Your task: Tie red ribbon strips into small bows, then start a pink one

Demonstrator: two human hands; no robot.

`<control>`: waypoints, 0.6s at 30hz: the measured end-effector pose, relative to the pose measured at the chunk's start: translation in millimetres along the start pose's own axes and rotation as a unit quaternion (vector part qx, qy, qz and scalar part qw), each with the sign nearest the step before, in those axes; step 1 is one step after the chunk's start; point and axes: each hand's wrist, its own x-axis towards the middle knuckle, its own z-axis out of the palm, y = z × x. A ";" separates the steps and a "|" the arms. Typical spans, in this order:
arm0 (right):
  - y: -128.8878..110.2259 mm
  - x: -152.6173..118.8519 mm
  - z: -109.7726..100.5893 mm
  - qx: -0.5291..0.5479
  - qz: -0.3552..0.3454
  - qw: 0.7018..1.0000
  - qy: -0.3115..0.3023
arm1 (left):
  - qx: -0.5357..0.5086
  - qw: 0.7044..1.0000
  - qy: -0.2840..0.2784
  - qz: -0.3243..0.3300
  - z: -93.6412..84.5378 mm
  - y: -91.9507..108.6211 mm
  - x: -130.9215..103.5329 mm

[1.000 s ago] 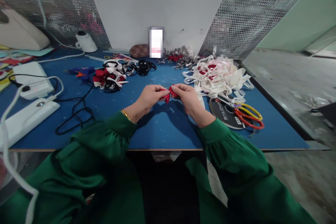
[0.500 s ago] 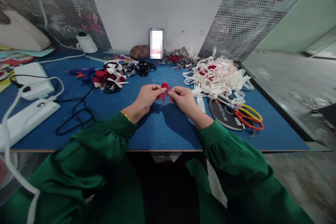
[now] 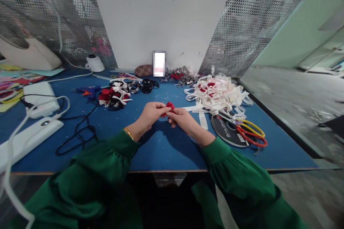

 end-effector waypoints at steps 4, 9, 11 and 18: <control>3.8 1.4 -3.4 -0.076 -0.039 0.996 0.026 | 0.033 0.999 0.008 0.027 -2.0 -1.6 2.3; 4.1 0.6 -4.9 -0.189 -0.154 0.969 0.043 | 0.054 0.997 0.004 0.048 -5.3 -3.4 8.0; 2.3 -0.5 -4.0 -0.151 -0.137 0.978 0.036 | 0.037 0.999 -0.018 0.033 -6.4 -2.7 9.5; -5.2 -0.5 -7.1 0.020 -0.091 0.994 0.053 | -0.118 0.990 -0.038 -0.070 -5.0 2.0 5.6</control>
